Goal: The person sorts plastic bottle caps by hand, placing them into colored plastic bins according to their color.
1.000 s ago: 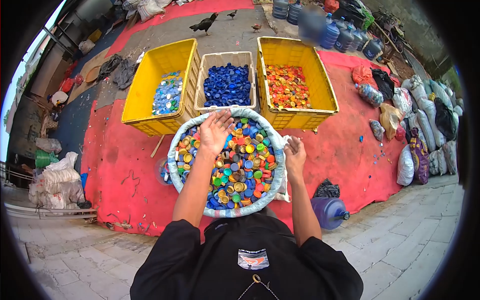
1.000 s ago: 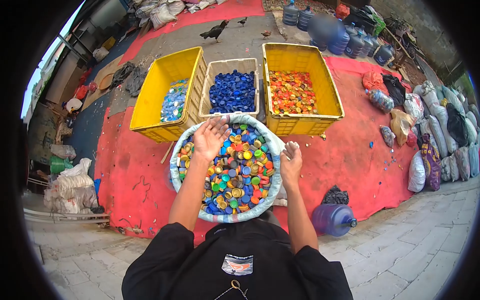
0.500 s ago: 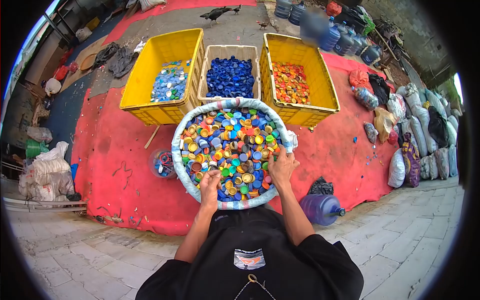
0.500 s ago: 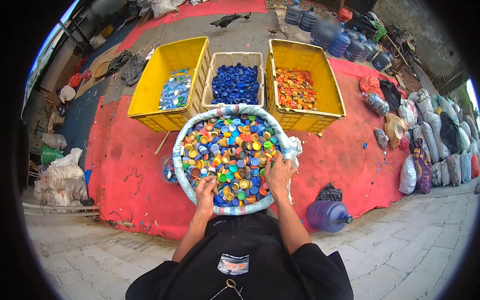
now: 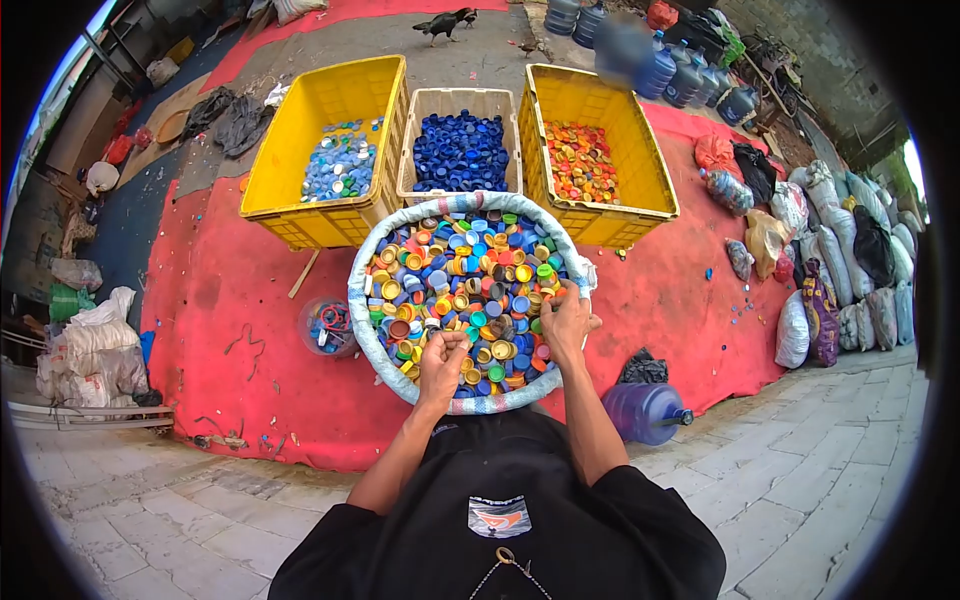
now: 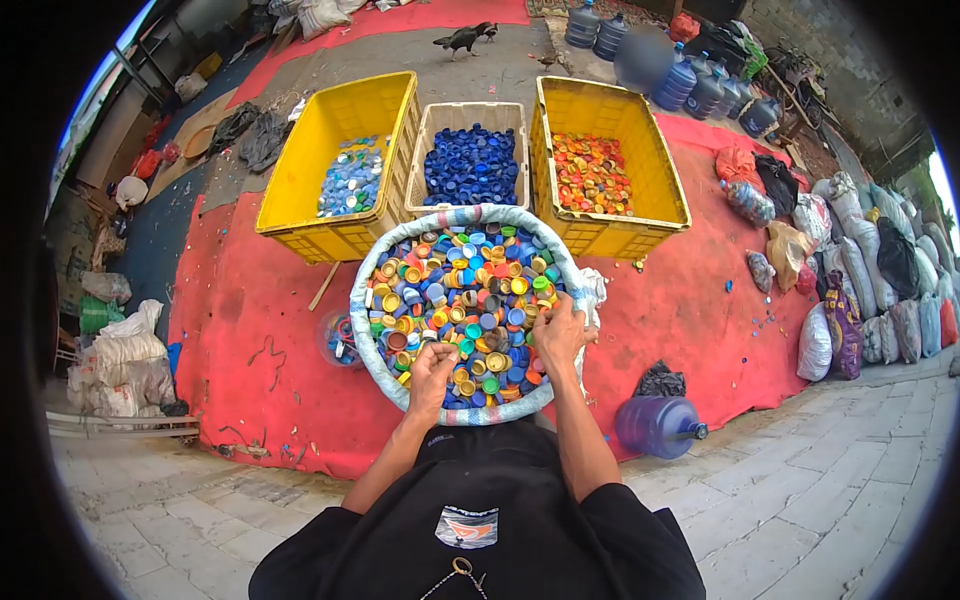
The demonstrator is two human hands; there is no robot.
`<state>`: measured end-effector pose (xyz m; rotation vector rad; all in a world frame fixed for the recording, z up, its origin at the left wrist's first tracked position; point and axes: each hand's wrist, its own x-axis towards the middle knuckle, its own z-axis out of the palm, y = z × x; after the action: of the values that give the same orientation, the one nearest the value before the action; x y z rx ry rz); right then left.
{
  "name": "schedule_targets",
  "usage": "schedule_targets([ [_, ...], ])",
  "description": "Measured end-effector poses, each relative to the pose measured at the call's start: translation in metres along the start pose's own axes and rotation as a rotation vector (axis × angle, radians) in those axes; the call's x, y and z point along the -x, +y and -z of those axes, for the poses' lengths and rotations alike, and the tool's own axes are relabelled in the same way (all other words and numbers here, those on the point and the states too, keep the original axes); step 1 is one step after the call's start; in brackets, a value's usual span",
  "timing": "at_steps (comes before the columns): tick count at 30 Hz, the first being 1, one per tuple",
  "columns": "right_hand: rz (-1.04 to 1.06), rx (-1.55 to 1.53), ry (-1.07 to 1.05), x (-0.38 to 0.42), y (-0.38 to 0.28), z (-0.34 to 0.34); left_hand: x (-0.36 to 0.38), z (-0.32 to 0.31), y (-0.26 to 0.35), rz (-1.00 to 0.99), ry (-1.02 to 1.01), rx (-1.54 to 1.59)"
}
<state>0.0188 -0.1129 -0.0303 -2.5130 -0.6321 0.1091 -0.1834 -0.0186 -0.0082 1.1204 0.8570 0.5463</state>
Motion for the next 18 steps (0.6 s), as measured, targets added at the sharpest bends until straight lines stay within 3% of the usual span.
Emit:
schedule_targets([
  [2, -0.056, -0.194, -0.061, -0.002, -0.002, 0.013, -0.006, -0.003, -0.008, -0.068, -0.008, -0.123],
  [5, -0.196, -0.792, -0.087, 0.000, 0.008, 0.027, -0.015, -0.014, -0.008, -0.164, -0.056, -0.326],
  [8, -0.172, -1.248, -0.010, 0.010, 0.019, 0.037, -0.027, -0.038, 0.005, -0.249, -0.112, -0.518],
  [10, -0.293, -1.488, -0.084, 0.020, 0.026, 0.045, -0.039, -0.054, 0.009, -0.381, -0.175, -0.647],
  [11, -0.345, -1.635, -0.103, 0.026, 0.030, 0.048, -0.043, -0.064, 0.011, -0.292, -0.207, -0.660],
  [12, -0.398, -1.782, -0.122, 0.032, 0.033, 0.050, -0.051, -0.071, 0.005, -0.400, -0.214, -0.748],
  [14, -0.458, -1.868, -0.159, 0.047, 0.038, 0.050, -0.068, -0.084, -0.013, -0.620, -0.228, -0.918],
  [18, -0.543, -1.937, -0.202, 0.068, 0.045, 0.052, -0.086, -0.108, -0.020, -0.652, -0.286, -1.071],
])
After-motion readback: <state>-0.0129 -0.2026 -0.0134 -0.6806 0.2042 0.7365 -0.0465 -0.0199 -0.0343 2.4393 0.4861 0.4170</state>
